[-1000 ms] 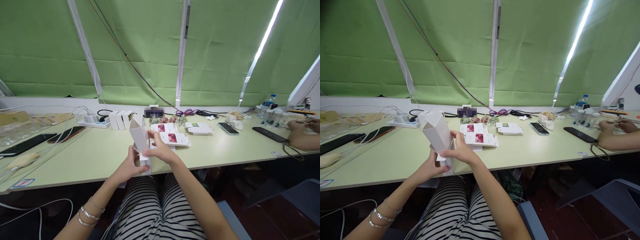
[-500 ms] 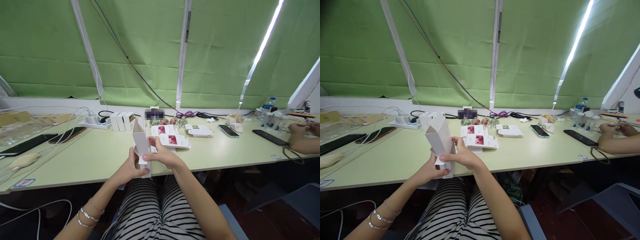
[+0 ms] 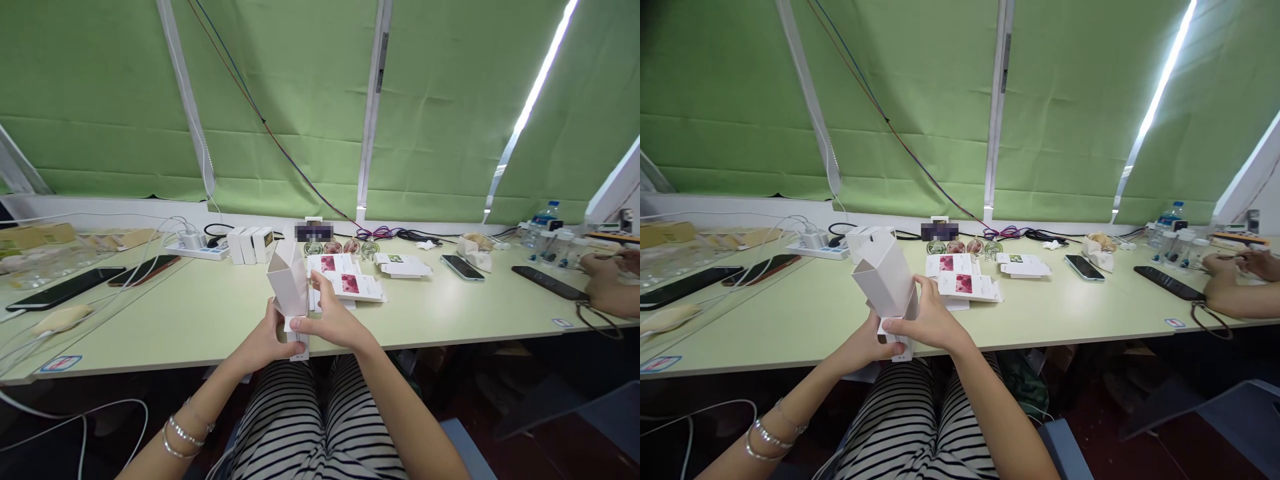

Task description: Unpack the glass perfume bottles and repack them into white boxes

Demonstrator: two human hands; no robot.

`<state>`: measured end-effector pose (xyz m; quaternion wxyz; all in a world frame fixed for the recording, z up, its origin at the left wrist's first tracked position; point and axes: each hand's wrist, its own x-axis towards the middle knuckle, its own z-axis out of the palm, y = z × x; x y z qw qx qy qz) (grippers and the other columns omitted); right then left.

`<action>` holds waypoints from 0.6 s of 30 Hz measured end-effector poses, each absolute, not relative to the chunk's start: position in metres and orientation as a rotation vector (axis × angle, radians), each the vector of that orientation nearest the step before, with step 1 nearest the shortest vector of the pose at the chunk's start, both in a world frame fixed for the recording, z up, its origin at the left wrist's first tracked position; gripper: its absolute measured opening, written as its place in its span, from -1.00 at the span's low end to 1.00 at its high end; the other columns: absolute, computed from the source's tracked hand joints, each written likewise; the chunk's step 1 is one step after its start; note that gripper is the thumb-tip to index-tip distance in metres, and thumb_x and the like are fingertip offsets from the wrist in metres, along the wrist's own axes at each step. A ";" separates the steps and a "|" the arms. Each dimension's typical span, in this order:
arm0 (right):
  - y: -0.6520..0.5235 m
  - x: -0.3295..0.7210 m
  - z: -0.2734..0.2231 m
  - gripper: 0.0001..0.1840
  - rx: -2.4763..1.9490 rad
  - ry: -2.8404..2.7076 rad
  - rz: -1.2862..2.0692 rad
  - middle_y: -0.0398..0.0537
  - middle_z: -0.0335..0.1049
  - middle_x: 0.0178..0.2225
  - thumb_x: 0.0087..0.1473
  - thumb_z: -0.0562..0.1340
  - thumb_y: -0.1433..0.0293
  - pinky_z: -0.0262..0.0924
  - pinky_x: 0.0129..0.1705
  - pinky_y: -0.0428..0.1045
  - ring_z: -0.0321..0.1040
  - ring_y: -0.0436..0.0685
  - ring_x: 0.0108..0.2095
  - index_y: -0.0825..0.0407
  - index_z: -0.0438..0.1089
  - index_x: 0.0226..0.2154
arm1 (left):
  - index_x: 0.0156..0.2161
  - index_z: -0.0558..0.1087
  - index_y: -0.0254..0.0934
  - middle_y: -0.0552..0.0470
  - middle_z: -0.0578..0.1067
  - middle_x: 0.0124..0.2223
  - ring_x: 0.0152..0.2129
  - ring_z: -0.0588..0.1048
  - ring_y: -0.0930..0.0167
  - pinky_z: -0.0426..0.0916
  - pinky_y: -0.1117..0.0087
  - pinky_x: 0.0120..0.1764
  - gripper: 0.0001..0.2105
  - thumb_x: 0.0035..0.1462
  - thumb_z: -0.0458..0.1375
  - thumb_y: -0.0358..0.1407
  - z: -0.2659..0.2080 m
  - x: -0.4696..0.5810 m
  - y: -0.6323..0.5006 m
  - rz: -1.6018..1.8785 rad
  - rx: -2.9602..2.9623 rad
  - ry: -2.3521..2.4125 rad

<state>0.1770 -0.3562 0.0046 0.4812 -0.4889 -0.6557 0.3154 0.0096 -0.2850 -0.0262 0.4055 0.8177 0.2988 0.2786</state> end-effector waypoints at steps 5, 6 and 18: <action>-0.368 0.176 0.024 0.02 -1.068 -1.615 0.429 -0.10 -0.51 0.30 -0.04 0.24 0.09 -0.36 0.23 0.30 -0.51 0.23 0.28 -0.19 -0.47 0.23 | 0.08 -0.02 -0.26 -0.21 0.20 0.12 0.06 0.22 0.07 0.19 0.06 0.03 -0.26 -0.14 0.28 -0.16 -0.032 0.008 -0.281 0.728 2.090 0.688; -0.371 0.174 0.033 -0.02 -1.031 -1.653 0.269 -0.15 -0.52 0.30 -0.02 0.22 0.11 -0.39 0.23 0.29 -0.53 0.23 0.28 -0.23 -0.45 0.23 | 0.08 -0.03 -0.26 -0.21 0.19 0.12 0.07 0.21 0.08 0.17 0.06 0.04 -0.26 -0.13 0.28 -0.16 -0.032 0.008 -0.281 0.728 2.096 0.684; -0.360 0.169 0.047 -0.49 -0.975 -1.860 -0.122 -0.09 0.03 0.14 0.16 0.04 0.29 -0.07 0.15 0.22 -0.01 0.20 0.15 -0.27 -0.02 0.16 | 0.10 -0.09 -0.26 -0.18 0.22 0.07 0.08 0.20 0.14 0.16 0.06 0.04 -0.23 -0.13 0.28 -0.18 -0.031 0.008 -0.286 0.735 2.062 0.617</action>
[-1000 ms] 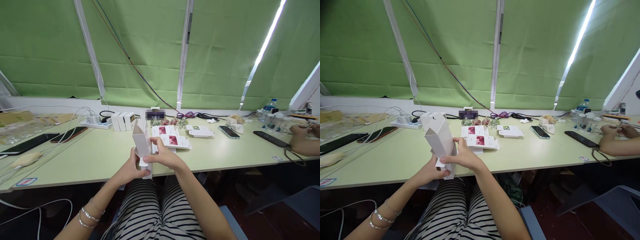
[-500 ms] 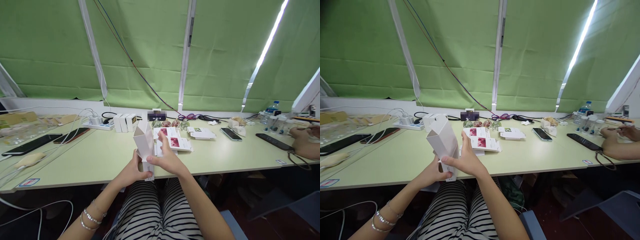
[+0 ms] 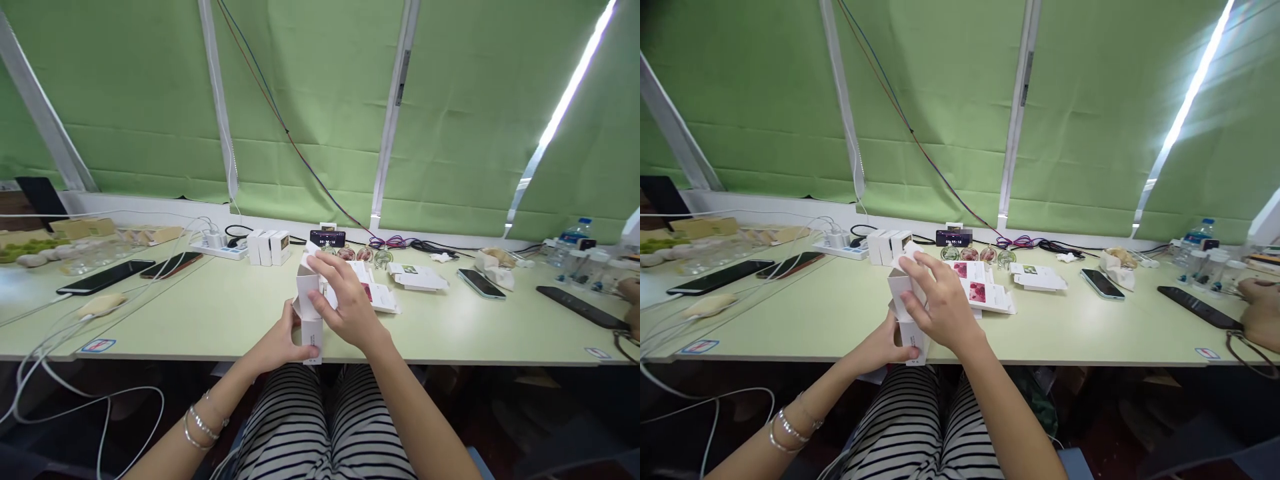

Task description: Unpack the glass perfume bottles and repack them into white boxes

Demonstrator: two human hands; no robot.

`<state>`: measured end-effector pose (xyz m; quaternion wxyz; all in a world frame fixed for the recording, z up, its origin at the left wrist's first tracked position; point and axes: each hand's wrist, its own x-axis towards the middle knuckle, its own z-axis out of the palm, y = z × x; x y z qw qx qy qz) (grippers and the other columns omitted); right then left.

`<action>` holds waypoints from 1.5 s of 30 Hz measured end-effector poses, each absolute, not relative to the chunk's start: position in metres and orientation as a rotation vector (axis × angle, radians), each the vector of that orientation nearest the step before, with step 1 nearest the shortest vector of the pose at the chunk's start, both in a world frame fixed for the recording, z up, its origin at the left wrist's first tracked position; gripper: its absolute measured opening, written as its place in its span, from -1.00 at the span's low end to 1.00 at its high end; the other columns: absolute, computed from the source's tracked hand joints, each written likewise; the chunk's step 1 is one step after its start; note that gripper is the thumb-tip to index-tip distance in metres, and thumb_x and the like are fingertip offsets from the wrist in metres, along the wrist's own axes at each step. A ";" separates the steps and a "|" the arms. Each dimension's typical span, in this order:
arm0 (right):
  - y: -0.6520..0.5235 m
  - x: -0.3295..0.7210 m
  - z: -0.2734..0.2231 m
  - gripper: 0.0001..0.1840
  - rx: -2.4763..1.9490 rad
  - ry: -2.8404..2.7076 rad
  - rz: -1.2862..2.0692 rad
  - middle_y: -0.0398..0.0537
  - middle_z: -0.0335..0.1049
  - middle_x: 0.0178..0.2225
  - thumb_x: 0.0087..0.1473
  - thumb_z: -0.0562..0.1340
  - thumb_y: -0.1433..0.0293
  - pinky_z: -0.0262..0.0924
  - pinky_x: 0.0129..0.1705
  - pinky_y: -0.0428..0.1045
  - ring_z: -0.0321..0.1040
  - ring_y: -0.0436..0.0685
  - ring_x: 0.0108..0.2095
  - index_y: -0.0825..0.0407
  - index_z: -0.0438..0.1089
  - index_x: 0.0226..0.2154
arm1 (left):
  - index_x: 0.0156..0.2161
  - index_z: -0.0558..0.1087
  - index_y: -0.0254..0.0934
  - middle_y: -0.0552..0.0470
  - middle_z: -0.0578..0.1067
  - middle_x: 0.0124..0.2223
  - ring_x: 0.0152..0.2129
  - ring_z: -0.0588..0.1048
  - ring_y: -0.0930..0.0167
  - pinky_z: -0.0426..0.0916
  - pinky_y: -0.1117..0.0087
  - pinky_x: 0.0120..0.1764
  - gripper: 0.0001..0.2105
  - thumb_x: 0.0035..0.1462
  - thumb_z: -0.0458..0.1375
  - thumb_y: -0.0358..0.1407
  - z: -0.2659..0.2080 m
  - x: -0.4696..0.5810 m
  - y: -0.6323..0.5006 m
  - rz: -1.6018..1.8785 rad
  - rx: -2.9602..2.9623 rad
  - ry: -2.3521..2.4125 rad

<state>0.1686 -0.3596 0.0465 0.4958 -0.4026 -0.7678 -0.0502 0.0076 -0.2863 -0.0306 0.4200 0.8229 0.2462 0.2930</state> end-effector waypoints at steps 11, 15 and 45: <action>-0.358 0.172 0.051 -0.43 -0.947 -1.920 -0.211 -0.26 -0.23 0.26 0.16 0.05 0.26 -0.30 0.21 0.27 -0.31 0.22 0.25 -0.33 -0.12 0.19 | 0.10 -0.09 -0.28 -0.19 0.20 0.08 0.13 0.11 0.12 0.02 0.06 0.11 -0.21 -0.13 0.28 -0.16 -0.029 0.006 -0.287 0.753 2.069 0.590; -0.357 0.175 0.039 -0.66 -0.992 -1.957 -0.166 -0.19 -0.07 0.22 0.17 0.01 0.32 -0.25 0.19 0.25 -0.24 0.22 0.24 -0.21 0.21 0.01 | 0.08 -0.11 -0.23 -0.17 0.19 0.08 0.09 0.18 0.17 0.07 0.09 0.09 -0.24 -0.12 0.27 -0.17 -0.029 0.007 -0.288 0.743 2.057 0.565; -0.326 0.117 -0.029 -0.36 -1.271 -2.003 -0.179 0.09 -0.11 0.21 0.03 0.08 0.48 -0.03 0.10 0.22 -0.09 0.25 0.15 -0.01 -0.03 0.18 | -0.18 0.28 -0.36 -0.09 0.48 -0.32 -0.37 0.48 0.20 0.35 0.32 -0.36 -0.56 -0.10 0.10 -0.07 0.003 -0.047 -0.242 0.923 2.196 1.561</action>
